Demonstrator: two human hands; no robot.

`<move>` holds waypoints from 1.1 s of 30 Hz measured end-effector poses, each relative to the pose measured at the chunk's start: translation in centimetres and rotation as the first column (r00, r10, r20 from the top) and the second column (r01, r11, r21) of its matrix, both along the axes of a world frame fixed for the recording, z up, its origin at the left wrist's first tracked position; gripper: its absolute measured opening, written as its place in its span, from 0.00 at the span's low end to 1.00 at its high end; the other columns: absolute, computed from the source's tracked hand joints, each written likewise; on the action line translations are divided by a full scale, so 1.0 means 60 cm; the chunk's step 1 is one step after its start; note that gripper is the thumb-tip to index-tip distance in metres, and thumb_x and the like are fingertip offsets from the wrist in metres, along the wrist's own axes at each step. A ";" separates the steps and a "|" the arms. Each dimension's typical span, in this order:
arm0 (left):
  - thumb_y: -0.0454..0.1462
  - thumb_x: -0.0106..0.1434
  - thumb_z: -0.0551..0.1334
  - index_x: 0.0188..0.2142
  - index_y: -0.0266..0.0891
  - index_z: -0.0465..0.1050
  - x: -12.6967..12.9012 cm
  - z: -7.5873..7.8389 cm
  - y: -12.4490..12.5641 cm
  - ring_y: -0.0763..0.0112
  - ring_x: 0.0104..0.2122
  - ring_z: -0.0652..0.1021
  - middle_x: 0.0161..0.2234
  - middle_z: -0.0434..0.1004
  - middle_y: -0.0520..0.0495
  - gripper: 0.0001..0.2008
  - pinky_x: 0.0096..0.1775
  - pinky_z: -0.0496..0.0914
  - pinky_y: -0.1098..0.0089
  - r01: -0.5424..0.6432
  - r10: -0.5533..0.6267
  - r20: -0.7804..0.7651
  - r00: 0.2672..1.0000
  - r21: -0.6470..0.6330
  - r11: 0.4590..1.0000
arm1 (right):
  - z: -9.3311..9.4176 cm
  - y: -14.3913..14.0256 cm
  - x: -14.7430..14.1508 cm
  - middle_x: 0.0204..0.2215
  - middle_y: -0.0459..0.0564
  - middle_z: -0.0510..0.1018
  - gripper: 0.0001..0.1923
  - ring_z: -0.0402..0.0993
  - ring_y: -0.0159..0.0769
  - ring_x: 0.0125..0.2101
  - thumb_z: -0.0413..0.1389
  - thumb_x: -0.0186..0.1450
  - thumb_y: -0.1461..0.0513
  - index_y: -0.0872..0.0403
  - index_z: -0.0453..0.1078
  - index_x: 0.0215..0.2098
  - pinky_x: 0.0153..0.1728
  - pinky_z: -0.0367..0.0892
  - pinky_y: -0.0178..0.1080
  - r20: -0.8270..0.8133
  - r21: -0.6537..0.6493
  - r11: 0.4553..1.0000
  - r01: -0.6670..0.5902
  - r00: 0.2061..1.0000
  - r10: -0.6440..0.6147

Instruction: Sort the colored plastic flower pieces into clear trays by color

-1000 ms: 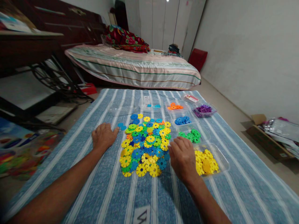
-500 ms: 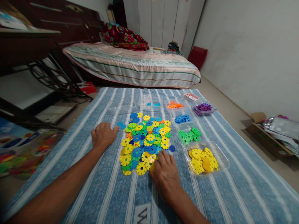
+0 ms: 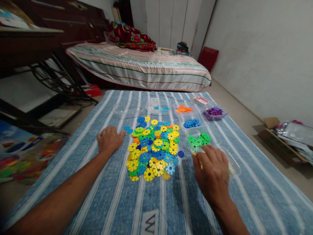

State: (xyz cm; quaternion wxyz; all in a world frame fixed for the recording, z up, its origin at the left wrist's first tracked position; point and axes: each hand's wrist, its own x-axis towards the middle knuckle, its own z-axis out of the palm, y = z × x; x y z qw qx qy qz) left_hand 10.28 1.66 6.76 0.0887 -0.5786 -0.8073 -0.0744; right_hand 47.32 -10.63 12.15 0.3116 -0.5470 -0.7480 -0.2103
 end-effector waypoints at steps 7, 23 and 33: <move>0.47 0.66 0.48 0.48 0.30 0.70 0.002 0.000 -0.002 0.48 0.54 0.68 0.51 0.71 0.31 0.25 0.50 0.62 0.53 0.004 -0.004 -0.033 0.999 -0.009 1.000 | -0.022 0.000 -0.015 0.39 0.56 0.78 0.08 0.72 0.48 0.45 0.54 0.68 0.59 0.55 0.73 0.38 0.47 0.66 0.50 0.034 -0.045 0.999 -0.023 0.999 0.024; 0.48 0.66 0.48 0.48 0.30 0.70 -0.002 0.000 -0.001 0.47 0.53 0.68 0.50 0.72 0.30 0.25 0.50 0.62 0.53 0.010 -0.010 -0.028 1.000 0.003 1.000 | -0.124 0.044 -0.187 0.38 0.54 0.76 0.06 0.67 0.46 0.48 0.56 0.64 0.67 0.54 0.71 0.30 0.52 0.60 0.49 -0.029 -0.163 0.947 -0.276 0.961 0.275; 0.48 0.66 0.48 0.48 0.31 0.70 -0.001 -0.001 0.000 0.47 0.54 0.68 0.51 0.71 0.30 0.24 0.50 0.61 0.53 0.008 -0.008 -0.013 1.000 0.003 1.000 | -0.065 0.024 -0.124 0.38 0.52 0.78 0.06 0.72 0.41 0.46 0.54 0.66 0.68 0.54 0.69 0.32 0.50 0.65 0.47 -0.160 0.018 0.942 -0.334 0.929 0.333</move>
